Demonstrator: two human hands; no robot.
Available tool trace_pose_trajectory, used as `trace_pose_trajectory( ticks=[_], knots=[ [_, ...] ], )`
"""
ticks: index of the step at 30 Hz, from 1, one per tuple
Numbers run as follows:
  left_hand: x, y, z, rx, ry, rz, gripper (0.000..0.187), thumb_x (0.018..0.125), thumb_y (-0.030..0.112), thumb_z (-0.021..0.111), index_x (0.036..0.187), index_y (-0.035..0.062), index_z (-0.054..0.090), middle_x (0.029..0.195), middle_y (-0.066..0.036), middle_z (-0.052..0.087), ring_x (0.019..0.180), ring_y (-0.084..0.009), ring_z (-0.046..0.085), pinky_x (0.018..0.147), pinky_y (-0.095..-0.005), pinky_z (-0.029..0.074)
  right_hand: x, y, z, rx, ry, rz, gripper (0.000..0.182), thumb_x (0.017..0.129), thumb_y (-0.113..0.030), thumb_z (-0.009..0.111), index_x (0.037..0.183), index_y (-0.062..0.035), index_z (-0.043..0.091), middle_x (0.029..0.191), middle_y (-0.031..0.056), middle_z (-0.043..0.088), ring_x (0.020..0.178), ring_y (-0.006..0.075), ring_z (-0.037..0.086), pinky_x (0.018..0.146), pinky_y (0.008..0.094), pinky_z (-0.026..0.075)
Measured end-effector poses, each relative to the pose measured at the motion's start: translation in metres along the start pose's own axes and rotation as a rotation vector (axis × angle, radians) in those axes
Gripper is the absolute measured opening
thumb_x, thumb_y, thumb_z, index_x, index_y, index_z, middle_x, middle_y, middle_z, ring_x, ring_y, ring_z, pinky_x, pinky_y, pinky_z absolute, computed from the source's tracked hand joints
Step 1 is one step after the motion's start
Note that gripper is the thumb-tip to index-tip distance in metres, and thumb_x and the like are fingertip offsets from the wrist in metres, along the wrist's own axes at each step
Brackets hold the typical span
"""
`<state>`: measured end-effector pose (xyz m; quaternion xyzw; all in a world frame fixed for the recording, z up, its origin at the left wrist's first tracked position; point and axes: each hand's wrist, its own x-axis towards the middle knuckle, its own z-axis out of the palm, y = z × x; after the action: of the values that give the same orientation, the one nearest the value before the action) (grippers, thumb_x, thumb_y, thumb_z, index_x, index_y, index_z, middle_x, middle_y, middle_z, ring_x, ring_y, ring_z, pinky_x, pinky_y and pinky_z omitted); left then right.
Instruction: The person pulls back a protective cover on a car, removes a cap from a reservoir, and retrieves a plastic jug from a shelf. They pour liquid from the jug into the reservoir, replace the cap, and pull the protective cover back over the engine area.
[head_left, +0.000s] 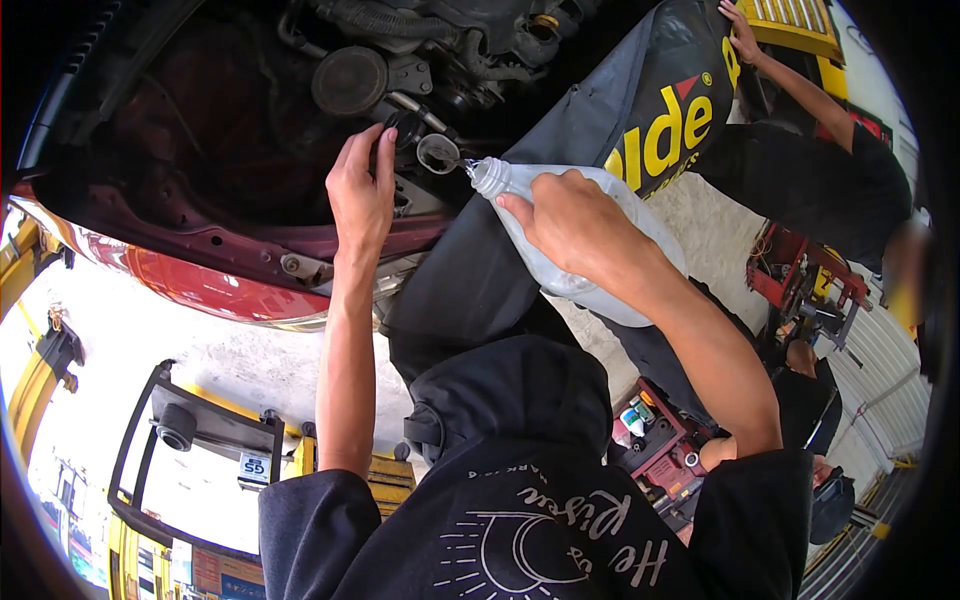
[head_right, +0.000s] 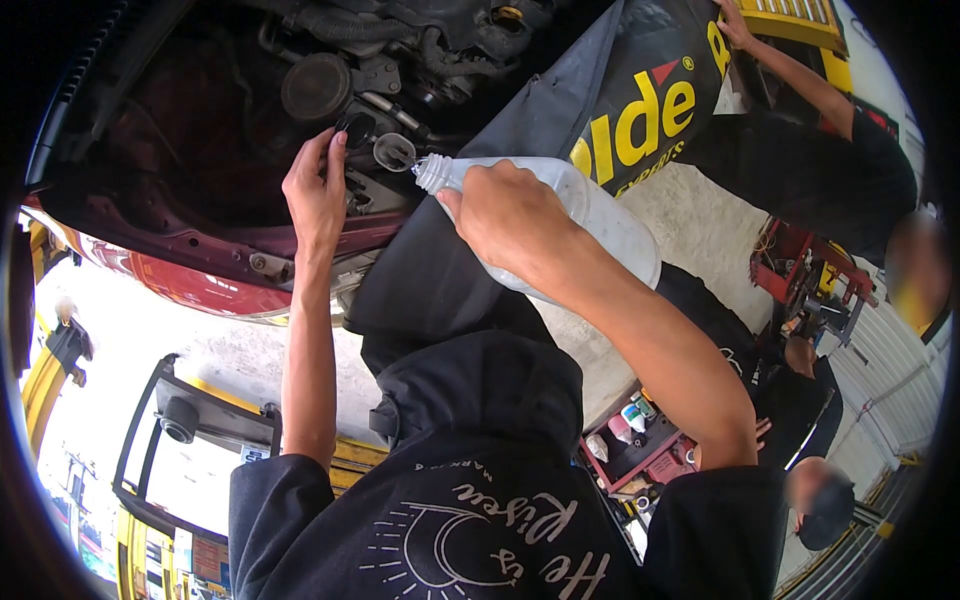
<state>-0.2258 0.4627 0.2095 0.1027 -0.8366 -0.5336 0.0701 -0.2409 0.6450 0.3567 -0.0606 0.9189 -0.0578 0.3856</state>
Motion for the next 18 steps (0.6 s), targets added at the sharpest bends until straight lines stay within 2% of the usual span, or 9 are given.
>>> trace_pose_trajectory(
  ticks=[2,13,18],
  knots=[
    [-0.0002,-0.0012,0.0006,-0.012,0.007,0.007,0.017,0.09,0.012,0.063,0.099,-0.0021,0.064,0.083,-0.016,0.064,0.069,-0.0281,0.061,0.063,-0.032,0.048,0.0001,-0.0003,0.0004,0.027,-0.001,0.016,0.048,0.094,-0.038,0.052,0.082,0.0082,0.059,0.083,0.0327,0.06,0.083,0.0465,0.06,0.075,0.0497,0.049],
    [0.0001,0.0039,-0.001,-0.022,-0.017,-0.054,0.017,0.089,0.012,0.064,0.098,-0.0027,0.064,0.083,-0.016,0.064,0.07,-0.0276,0.061,0.063,-0.0316,0.048,0.0007,0.0024,0.004,0.024,0.04,-0.013,0.048,0.094,-0.037,0.053,0.078,0.0076,0.059,0.08,0.033,0.059,0.081,0.0469,0.059,0.074,0.0501,0.048],
    [0.0,0.0,0.0005,-0.014,0.0,-0.015,0.018,0.089,0.013,0.063,0.099,-0.0027,0.064,0.084,-0.016,0.064,0.07,-0.0281,0.061,0.063,-0.0319,0.048,0.0015,0.003,0.0047,0.0,0.038,-0.024,0.049,0.094,-0.038,0.052,0.079,0.0079,0.059,0.079,0.0329,0.059,0.081,0.047,0.059,0.074,0.0503,0.048]
  ],
)
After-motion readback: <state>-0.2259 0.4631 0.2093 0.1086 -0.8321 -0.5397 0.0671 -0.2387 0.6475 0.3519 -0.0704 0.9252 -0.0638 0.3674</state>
